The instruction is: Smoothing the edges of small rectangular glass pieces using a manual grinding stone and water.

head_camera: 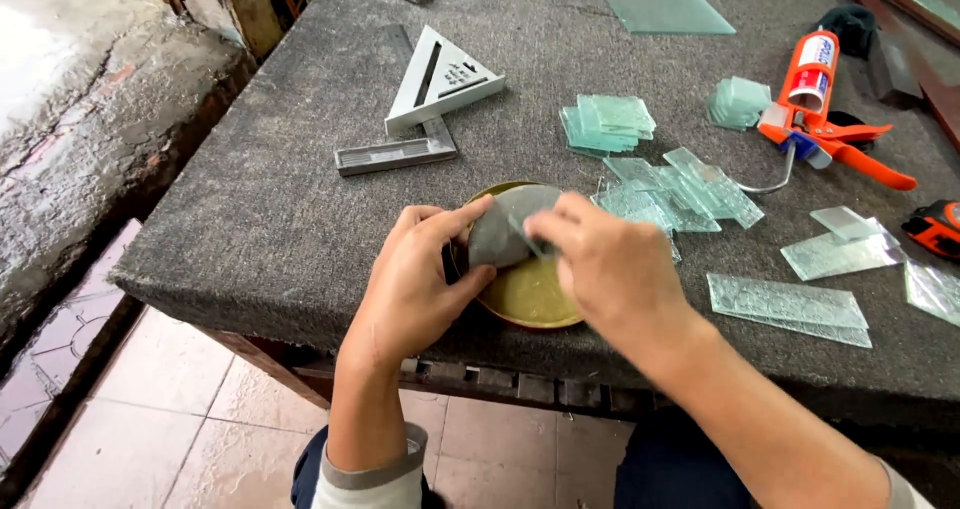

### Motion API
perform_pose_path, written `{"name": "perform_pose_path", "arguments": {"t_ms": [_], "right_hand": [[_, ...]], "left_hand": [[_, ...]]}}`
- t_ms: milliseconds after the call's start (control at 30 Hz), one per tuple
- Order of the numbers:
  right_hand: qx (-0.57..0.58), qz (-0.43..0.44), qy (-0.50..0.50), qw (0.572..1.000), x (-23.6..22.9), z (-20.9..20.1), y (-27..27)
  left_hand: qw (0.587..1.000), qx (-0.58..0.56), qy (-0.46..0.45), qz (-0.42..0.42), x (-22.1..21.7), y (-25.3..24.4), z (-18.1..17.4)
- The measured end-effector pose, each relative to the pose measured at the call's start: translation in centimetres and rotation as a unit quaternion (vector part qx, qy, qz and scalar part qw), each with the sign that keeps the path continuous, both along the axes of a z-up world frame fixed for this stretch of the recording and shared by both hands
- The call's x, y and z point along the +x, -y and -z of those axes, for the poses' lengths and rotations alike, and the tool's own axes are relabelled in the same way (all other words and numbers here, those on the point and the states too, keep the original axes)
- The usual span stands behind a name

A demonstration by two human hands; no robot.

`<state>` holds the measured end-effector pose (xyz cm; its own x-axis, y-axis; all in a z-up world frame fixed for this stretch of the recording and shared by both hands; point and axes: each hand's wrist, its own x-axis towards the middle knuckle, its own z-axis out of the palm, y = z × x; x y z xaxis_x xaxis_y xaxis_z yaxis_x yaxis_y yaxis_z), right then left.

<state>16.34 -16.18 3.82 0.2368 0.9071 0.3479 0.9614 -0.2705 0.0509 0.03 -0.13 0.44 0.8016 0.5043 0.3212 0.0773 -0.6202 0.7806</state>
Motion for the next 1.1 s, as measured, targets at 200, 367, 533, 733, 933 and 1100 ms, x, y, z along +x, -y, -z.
{"name": "perform_pose_path", "arguments": {"t_ms": [200,367,533,733,933,1100], "right_hand": [[-0.016,-0.006,-0.009,1.0,-1.7,-1.0,0.4],[0.009,0.017,0.008,1.0,-0.1,-0.2,0.0],[0.019,0.004,-0.014,1.0,0.8,-1.2,0.2],[0.033,0.107,-0.31,0.944,1.3,-8.5,0.6],[0.084,0.038,-0.429,0.898,5.9,-6.5,-0.9],[0.077,0.012,-0.34,0.937,7.2,-3.8,-2.3]], "left_hand": [[1.0,0.013,0.001,0.0,0.0,0.0,-0.1],[1.0,0.006,-0.002,0.006,0.0,0.2,-0.3],[1.0,0.007,-0.014,0.0,0.2,0.2,0.0],[0.999,0.014,-0.027,-0.013,0.1,0.0,0.6],[0.999,-0.004,-0.032,-0.015,-0.1,0.2,-0.4],[0.999,-0.015,-0.038,-0.014,0.0,0.1,-0.1]]}}
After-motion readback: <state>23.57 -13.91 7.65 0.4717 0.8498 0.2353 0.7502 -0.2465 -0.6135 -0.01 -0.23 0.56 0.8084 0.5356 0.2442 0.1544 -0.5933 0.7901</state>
